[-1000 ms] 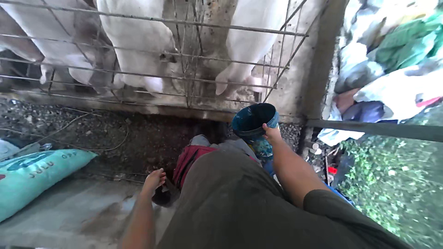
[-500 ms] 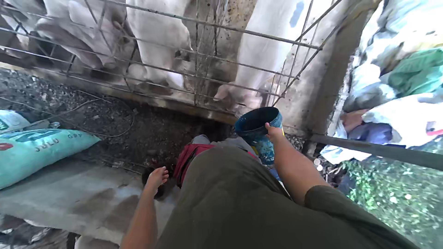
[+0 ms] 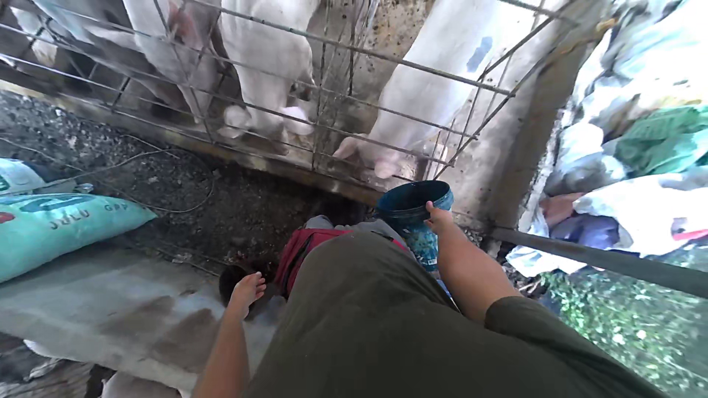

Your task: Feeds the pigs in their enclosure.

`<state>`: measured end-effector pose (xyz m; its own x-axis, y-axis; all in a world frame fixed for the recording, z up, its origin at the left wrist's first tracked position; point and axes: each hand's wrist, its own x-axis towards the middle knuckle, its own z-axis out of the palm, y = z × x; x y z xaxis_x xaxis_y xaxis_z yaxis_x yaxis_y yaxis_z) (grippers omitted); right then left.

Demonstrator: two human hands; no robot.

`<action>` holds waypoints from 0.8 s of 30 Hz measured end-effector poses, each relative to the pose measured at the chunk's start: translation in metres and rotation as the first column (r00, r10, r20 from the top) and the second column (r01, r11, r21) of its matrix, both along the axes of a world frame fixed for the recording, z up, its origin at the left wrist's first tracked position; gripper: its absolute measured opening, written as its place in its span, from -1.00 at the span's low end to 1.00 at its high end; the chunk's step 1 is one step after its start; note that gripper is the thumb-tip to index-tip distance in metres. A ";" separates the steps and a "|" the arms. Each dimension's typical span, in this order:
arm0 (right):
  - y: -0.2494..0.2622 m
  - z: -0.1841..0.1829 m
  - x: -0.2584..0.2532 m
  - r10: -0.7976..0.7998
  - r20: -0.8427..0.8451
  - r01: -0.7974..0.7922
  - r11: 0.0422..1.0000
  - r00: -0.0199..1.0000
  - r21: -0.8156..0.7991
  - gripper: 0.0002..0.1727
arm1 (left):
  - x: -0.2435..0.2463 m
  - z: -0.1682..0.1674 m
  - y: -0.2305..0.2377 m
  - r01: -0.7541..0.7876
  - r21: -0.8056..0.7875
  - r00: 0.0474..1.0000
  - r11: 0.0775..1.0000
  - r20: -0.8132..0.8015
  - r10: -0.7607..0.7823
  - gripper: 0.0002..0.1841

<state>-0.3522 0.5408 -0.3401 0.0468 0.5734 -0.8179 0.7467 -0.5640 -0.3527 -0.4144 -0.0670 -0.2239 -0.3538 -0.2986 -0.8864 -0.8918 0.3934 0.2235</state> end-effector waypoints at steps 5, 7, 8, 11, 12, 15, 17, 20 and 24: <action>0.004 0.013 0.002 0.036 -0.010 -0.036 0.999 0.999 0.017 -0.08 | -0.004 -0.003 0.010 0.043 0.032 0.999 0.999 -0.014 -0.043 -0.50; 0.007 0.015 0.003 0.043 0.002 -0.043 0.999 0.999 0.021 -0.08 | -0.005 -0.005 0.014 0.038 0.024 0.999 0.999 -0.017 -0.038 -0.51; 0.008 0.016 0.004 0.049 0.006 -0.049 0.998 0.999 0.025 -0.10 | -0.007 -0.005 0.015 0.037 0.025 0.999 0.999 -0.018 -0.037 -0.51; 0.013 0.015 0.008 0.059 0.009 -0.059 0.998 0.998 0.033 -0.11 | -0.006 -0.008 0.015 0.047 0.033 0.999 0.998 -0.020 -0.046 -0.51; 0.015 0.016 0.008 0.061 0.014 -0.062 0.997 0.998 0.036 -0.11 | -0.006 -0.008 0.015 0.045 0.035 0.999 0.998 -0.023 -0.045 -0.51; 0.019 0.015 0.012 0.088 0.030 -0.089 0.995 0.996 0.040 -0.10 | -0.003 -0.008 0.016 0.034 0.037 0.999 0.999 -0.023 -0.033 -0.51; 0.022 0.016 0.013 0.093 0.030 -0.094 0.995 0.995 0.044 -0.11 | -0.001 -0.010 0.016 0.026 0.043 0.999 0.999 -0.024 -0.025 -0.51; 0.026 0.018 0.014 0.105 0.030 -0.106 0.993 0.994 0.045 -0.12 | 0.002 -0.013 0.018 0.016 0.044 1.000 0.999 -0.020 -0.015 -0.52; 0.032 0.028 0.013 0.114 0.045 -0.117 0.992 0.992 0.055 -0.12 | 0.006 -0.017 0.023 0.018 0.046 1.000 0.999 -0.010 -0.018 -0.52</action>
<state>-0.3389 0.5727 -0.3123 0.0108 0.6230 -0.7822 0.8202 -0.4529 -0.3494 -0.4084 -0.0438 -0.2405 -0.3672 -0.2514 -0.8955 -0.8825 0.3985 0.2499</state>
